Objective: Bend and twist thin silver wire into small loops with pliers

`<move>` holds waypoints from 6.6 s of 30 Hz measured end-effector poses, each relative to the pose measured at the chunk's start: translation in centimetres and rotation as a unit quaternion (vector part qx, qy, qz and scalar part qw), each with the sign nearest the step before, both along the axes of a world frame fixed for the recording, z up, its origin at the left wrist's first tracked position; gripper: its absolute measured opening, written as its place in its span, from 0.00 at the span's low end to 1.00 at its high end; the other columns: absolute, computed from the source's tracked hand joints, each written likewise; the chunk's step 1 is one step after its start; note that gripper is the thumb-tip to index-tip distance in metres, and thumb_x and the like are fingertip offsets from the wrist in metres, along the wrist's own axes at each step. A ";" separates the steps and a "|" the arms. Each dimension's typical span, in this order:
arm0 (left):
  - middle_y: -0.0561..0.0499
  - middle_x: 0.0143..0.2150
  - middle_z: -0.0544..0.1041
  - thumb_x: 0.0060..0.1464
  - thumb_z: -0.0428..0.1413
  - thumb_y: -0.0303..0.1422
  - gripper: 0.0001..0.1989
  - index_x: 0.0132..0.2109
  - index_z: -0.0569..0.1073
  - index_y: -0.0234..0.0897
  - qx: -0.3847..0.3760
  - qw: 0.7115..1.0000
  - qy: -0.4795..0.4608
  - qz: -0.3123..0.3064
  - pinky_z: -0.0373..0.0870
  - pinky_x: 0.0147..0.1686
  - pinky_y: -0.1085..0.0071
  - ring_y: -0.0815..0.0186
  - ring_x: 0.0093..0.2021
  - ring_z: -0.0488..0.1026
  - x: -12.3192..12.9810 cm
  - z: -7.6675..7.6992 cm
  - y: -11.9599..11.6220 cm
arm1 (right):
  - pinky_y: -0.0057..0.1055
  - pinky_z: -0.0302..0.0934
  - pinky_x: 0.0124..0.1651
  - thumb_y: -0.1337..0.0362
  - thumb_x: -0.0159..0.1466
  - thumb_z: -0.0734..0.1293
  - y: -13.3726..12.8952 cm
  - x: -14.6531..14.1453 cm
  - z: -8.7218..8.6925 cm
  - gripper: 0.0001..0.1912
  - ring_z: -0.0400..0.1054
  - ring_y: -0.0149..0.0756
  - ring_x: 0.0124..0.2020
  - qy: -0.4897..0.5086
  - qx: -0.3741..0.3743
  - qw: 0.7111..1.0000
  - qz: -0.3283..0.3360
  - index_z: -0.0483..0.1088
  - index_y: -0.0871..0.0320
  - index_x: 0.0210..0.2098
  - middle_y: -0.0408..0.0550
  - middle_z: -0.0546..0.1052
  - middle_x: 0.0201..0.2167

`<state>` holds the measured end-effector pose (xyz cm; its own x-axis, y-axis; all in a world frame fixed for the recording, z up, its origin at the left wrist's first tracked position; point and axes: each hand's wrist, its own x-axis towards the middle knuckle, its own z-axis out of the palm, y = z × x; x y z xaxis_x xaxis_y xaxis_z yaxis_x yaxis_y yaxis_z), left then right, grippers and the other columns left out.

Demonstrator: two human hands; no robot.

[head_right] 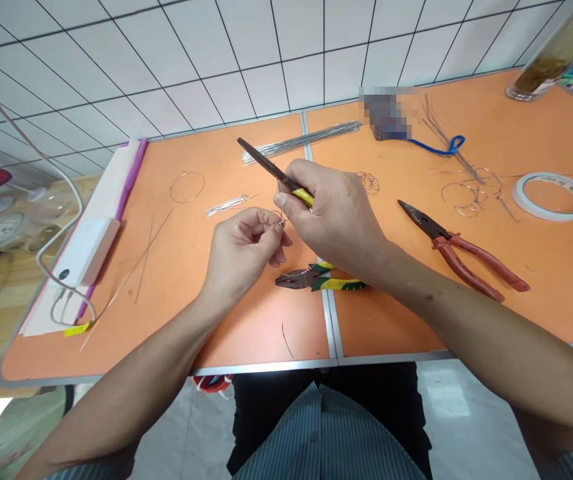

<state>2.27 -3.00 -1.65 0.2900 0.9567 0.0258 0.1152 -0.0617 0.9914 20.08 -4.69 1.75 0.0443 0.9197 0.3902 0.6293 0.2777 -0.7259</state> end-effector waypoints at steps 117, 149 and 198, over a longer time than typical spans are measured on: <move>0.55 0.28 0.80 0.53 0.78 0.42 0.16 0.37 0.83 0.37 -0.100 0.963 -0.249 -0.012 0.66 0.24 0.77 0.75 0.23 0.71 -2.1 1.2 3.0 | 0.37 0.55 0.38 0.56 0.80 0.68 1.0 2.5 -4.1 0.13 0.76 0.42 0.38 -0.217 0.041 0.973 0.063 0.82 0.54 0.46 0.48 0.85 0.40; 0.54 0.29 0.81 0.54 0.77 0.41 0.17 0.37 0.79 0.37 -0.133 0.952 -0.275 -0.012 0.68 0.25 0.78 0.75 0.24 0.72 -2.3 1.8 3.0 | 0.38 0.56 0.39 0.57 0.78 0.66 0.8 2.2 -4.0 0.12 0.72 0.40 0.37 -0.167 -0.007 0.983 0.074 0.80 0.54 0.43 0.48 0.82 0.38; 0.54 0.27 0.80 0.62 0.73 0.40 0.12 0.38 0.82 0.39 -0.040 0.973 -0.222 -0.039 0.70 0.27 0.74 0.72 0.25 0.73 -1.0 1.3 1.0 | 0.35 0.62 0.36 0.54 0.60 0.78 0.1 -1.0 -1.4 0.11 0.68 0.36 0.31 0.276 -0.134 0.950 0.060 0.79 0.53 0.36 0.41 0.76 0.27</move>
